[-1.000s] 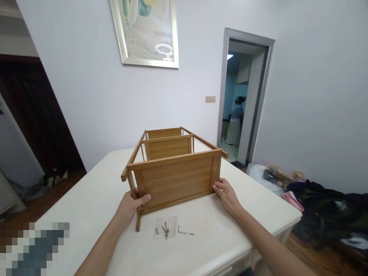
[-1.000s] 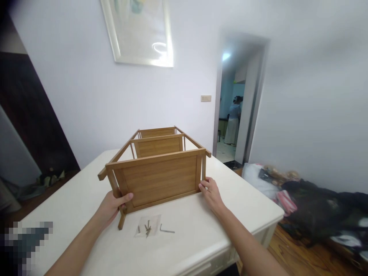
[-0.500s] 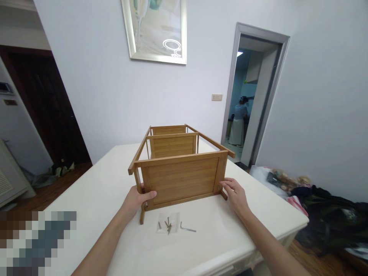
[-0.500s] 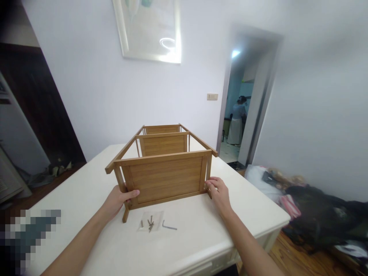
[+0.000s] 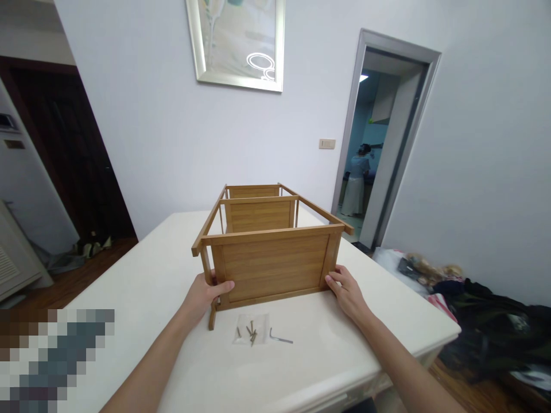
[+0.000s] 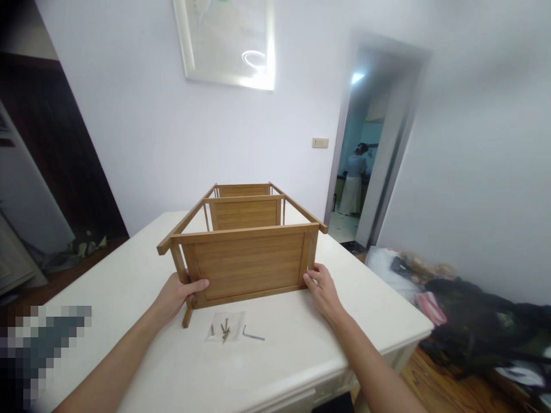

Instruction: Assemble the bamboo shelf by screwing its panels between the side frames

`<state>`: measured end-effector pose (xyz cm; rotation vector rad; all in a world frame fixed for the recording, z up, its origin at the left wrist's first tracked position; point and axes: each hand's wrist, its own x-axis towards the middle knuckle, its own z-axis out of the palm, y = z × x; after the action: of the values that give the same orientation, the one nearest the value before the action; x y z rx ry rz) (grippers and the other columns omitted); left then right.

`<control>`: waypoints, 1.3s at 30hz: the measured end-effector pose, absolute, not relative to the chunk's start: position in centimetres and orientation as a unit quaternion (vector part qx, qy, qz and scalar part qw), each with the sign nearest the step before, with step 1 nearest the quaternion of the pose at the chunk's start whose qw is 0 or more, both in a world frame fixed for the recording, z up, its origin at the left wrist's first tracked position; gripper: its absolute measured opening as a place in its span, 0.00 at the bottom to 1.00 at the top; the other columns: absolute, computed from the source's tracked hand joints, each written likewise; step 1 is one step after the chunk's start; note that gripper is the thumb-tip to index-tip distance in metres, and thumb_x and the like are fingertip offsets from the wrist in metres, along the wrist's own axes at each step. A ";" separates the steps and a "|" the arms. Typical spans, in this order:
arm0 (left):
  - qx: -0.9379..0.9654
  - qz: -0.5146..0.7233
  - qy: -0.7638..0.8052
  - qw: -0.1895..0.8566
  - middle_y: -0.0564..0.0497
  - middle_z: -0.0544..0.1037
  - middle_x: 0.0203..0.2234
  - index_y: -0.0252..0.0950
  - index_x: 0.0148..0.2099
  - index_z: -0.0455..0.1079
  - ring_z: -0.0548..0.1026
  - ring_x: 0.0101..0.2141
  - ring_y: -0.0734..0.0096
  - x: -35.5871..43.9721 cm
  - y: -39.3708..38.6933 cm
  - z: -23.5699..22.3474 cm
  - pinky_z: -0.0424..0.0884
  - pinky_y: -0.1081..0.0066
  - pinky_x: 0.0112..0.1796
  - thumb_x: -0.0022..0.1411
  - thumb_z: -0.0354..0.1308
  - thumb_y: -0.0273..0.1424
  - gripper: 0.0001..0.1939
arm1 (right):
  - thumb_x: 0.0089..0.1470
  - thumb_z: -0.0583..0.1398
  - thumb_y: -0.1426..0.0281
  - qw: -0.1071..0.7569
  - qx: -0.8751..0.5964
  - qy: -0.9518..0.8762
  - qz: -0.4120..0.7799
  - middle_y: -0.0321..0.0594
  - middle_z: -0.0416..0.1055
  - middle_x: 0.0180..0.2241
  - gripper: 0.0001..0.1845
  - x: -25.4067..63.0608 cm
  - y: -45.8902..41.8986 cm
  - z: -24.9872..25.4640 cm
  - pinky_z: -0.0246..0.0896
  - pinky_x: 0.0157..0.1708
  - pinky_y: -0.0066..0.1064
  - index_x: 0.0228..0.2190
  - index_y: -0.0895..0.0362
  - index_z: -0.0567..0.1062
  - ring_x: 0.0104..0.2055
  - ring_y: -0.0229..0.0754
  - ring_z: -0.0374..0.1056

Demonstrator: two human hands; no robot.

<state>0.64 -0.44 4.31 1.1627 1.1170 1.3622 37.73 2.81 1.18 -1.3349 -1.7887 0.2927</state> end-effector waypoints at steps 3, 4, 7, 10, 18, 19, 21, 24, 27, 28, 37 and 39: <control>0.495 0.554 0.446 0.500 0.42 0.82 0.35 0.31 0.38 0.77 0.78 0.41 0.48 0.7 -0.6 4.7 0.74 0.56 0.44 0.37 0.74 0.35 0.24 | 0.60 0.49 0.55 0.435 -0.541 -0.711 0.114 0.45 0.67 0.44 0.23 37.6 3.1 0.9 0.58 0.51 0.40 0.27 0.54 0.76 0.48 0.49 0.65; 0.500 0.549 0.445 0.500 0.42 0.82 0.35 0.31 0.38 0.77 0.78 0.41 0.49 0.7 -0.7 4.8 0.74 0.57 0.44 0.37 0.74 0.35 0.24 | 0.60 0.49 0.55 0.438 -0.543 -0.708 0.112 0.45 0.66 0.44 0.23 37.6 3.2 0.8 0.58 0.51 0.40 0.28 0.54 0.76 0.47 0.49 0.64; 0.500 0.547 0.454 0.495 0.44 0.82 0.33 0.31 0.37 0.77 0.78 0.39 0.54 0.6 -0.6 4.7 0.74 0.61 0.40 0.34 0.75 0.35 0.25 | 0.59 0.50 0.54 0.452 -0.545 -0.699 0.101 0.46 0.66 0.43 0.23 37.7 3.8 0.3 0.59 0.50 0.41 0.29 0.55 0.76 0.46 0.49 0.64; 0.488 0.570 0.465 0.470 0.47 0.81 0.30 0.31 0.34 0.76 0.78 0.33 0.62 0.4 -0.1 4.2 0.72 0.68 0.32 0.33 0.76 0.35 0.23 | 0.59 0.50 0.52 0.465 -0.544 -0.693 0.089 0.46 0.65 0.43 0.24 37.8 4.2 0.0 0.59 0.50 0.42 0.29 0.55 0.76 0.46 0.49 0.64; 0.487 0.570 0.447 0.488 0.45 0.81 0.32 0.32 0.38 0.76 0.78 0.36 0.59 0.4 0.1 3.9 0.73 0.67 0.34 0.36 0.75 0.37 0.26 | 0.58 0.49 0.52 0.458 -0.553 -0.691 0.086 0.47 0.65 0.41 0.24 37.7 4.3 -0.1 0.61 0.47 0.42 0.28 0.55 0.75 0.45 0.50 0.64; 0.493 0.564 0.432 0.502 0.44 0.81 0.34 0.31 0.39 0.76 0.78 0.38 0.57 0.4 0.0 4.0 0.73 0.64 0.39 0.36 0.75 0.36 0.26 | 0.58 0.49 0.52 0.455 -0.553 -0.693 0.089 0.47 0.65 0.41 0.24 37.7 4.3 -0.1 0.62 0.46 0.42 0.29 0.55 0.75 0.44 0.50 0.64; 0.503 0.555 0.412 0.519 0.44 0.82 0.36 0.31 0.40 0.76 0.78 0.41 0.54 0.4 -0.2 4.2 0.73 0.60 0.44 0.37 0.75 0.35 0.26 | 0.58 0.49 0.53 0.448 -0.552 -0.697 0.095 0.46 0.66 0.40 0.23 37.7 4.3 0.0 0.62 0.44 0.41 0.29 0.55 0.75 0.42 0.49 0.65; 0.514 0.546 0.410 0.519 0.43 0.82 0.38 0.31 0.41 0.76 0.78 0.42 0.52 0.4 -0.2 4.2 0.73 0.57 0.46 0.39 0.74 0.34 0.25 | 0.58 0.49 0.53 0.439 -0.553 -0.701 0.096 0.45 0.66 0.37 0.23 37.6 4.2 0.2 0.62 0.43 0.40 0.27 0.55 0.74 0.39 0.48 0.65; 0.518 0.542 0.411 0.518 0.43 0.81 0.38 0.31 0.41 0.76 0.78 0.42 0.52 0.3 -0.2 4.1 0.73 0.57 0.45 0.40 0.73 0.34 0.24 | 0.58 0.49 0.53 0.436 -0.555 -0.702 0.095 0.45 0.67 0.35 0.23 37.5 4.1 0.4 0.62 0.41 0.39 0.26 0.55 0.74 0.38 0.48 0.66; 0.518 0.542 0.411 0.519 0.43 0.81 0.38 0.31 0.42 0.76 0.78 0.42 0.52 0.3 -0.3 4.1 0.73 0.57 0.46 0.40 0.73 0.33 0.24 | 0.58 0.49 0.53 0.437 -0.555 -0.701 0.093 0.45 0.67 0.34 0.24 37.5 4.0 0.4 0.62 0.40 0.39 0.26 0.55 0.73 0.37 0.48 0.66; 0.506 0.546 0.440 0.502 0.45 0.82 0.35 0.31 0.39 0.77 0.78 0.38 0.57 0.5 0.0 4.1 0.74 0.61 0.42 0.39 0.73 0.31 0.21 | 0.58 0.50 0.56 0.434 -0.575 -0.690 0.072 0.46 0.69 0.36 0.22 37.3 3.6 0.5 0.63 0.41 0.39 0.29 0.55 0.77 0.39 0.47 0.67; 0.509 0.545 0.447 0.494 0.45 0.82 0.34 0.31 0.38 0.77 0.78 0.37 0.57 0.4 -0.1 4.1 0.74 0.62 0.41 0.39 0.72 0.31 0.20 | 0.58 0.50 0.56 0.442 -0.577 -0.683 0.069 0.46 0.69 0.37 0.22 37.2 3.5 0.4 0.64 0.40 0.39 0.31 0.56 0.78 0.39 0.47 0.67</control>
<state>0.45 -0.05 4.09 1.2356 1.0851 1.3205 37.24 3.52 0.38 -1.4315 -1.6955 0.1722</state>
